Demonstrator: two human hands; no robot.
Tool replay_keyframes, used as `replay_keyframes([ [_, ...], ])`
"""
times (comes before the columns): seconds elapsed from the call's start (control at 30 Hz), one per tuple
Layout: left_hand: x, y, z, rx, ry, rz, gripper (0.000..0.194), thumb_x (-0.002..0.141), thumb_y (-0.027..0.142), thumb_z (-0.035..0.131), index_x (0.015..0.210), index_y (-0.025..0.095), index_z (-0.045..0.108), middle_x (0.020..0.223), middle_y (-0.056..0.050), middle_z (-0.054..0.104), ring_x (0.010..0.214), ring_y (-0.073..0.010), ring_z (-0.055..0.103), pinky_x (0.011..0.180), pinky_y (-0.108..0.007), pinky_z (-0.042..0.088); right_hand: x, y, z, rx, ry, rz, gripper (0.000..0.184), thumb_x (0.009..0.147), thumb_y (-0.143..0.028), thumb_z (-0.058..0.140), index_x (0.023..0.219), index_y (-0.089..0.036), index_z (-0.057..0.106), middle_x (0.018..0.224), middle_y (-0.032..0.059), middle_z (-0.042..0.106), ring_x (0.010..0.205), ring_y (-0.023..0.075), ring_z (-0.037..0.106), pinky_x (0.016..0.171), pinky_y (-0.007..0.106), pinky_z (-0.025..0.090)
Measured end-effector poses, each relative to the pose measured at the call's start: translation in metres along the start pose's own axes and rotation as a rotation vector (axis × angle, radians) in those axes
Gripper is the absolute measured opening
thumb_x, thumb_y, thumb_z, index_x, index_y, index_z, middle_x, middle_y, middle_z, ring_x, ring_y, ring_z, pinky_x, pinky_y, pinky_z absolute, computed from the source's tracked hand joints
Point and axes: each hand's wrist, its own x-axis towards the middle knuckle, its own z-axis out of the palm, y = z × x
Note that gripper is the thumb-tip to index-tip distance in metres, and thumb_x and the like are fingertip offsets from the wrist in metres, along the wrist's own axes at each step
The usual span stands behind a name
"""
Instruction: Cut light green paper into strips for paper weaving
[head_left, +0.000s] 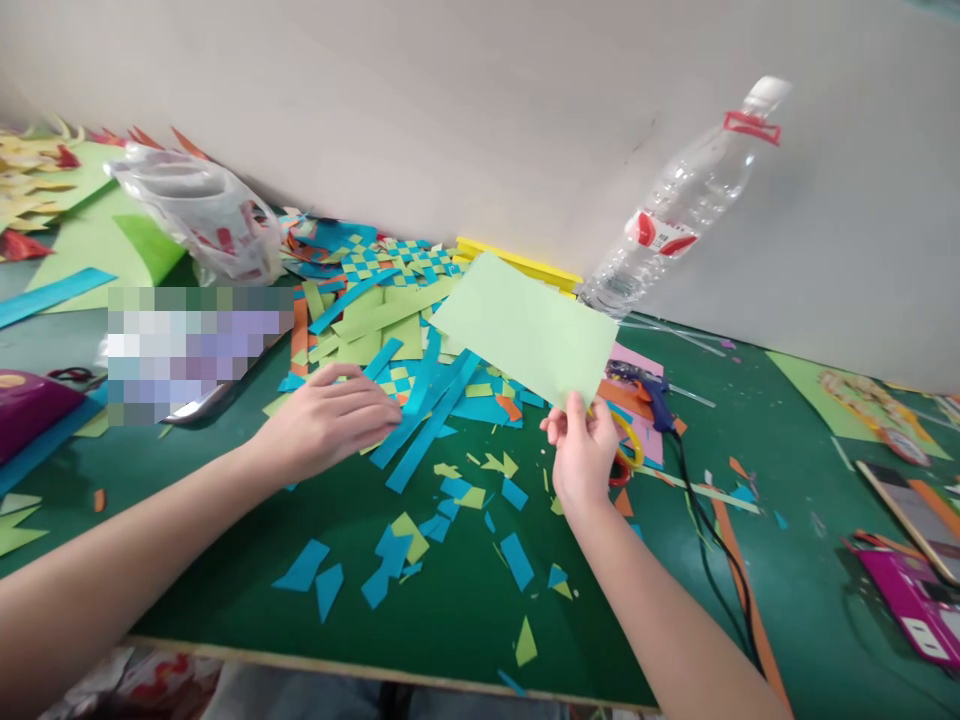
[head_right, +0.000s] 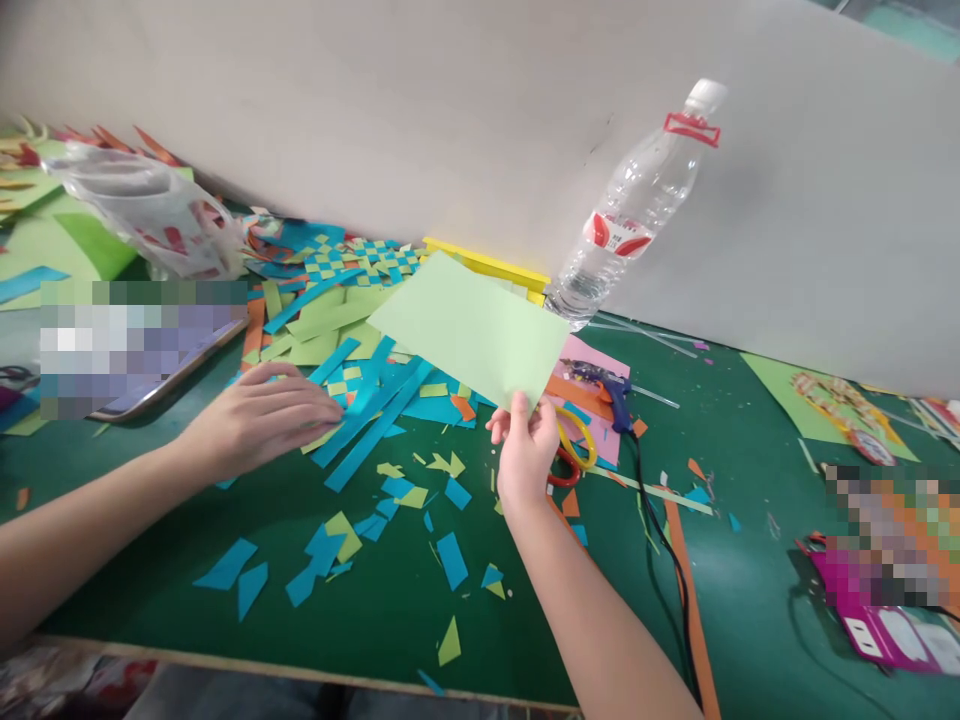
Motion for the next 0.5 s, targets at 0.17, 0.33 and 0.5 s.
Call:
replay_keyframes([
  [0.17,-0.007,-0.009,-0.01,0.157,0.13,-0.11,0.017,0.088,0.019,0.063,0.103,0.027,0.064,0.092,0.003,0.076,0.082,-0.0135,0.071,0.09,-0.035,0.043,0.0,0.0,0.0,-0.007,-0.009,0.003,0.024,0.088,-0.042,0.06,0.081,-0.022,0.051,0.052,-0.009,0.051,0.042,0.0069,0.043,0.053,0.025,0.044],
  [0.33,-0.014,-0.017,-0.011,0.24,0.169,-0.263,0.01,0.086,0.024,0.064,0.095,0.028,0.067,0.091,0.004,0.077,0.08,-0.0142,0.072,0.091,-0.036,0.044,0.0,0.001,0.001,-0.014,0.0,0.004,0.024,0.088,-0.045,0.06,0.084,-0.022,0.052,0.051,-0.0093,0.049,0.042,0.0076,0.045,0.052,0.026,0.044],
  [0.5,-0.014,-0.025,-0.013,0.333,0.203,-0.326,0.008,0.085,0.021,0.062,0.09,0.027,0.066,0.089,0.006,0.076,0.075,-0.0142,0.071,0.092,-0.039,0.045,0.0,0.0,0.002,0.012,0.005,0.017,0.023,0.086,-0.041,0.063,0.084,-0.021,0.053,0.052,-0.0091,0.051,0.041,0.0069,0.043,0.053,0.026,0.045],
])
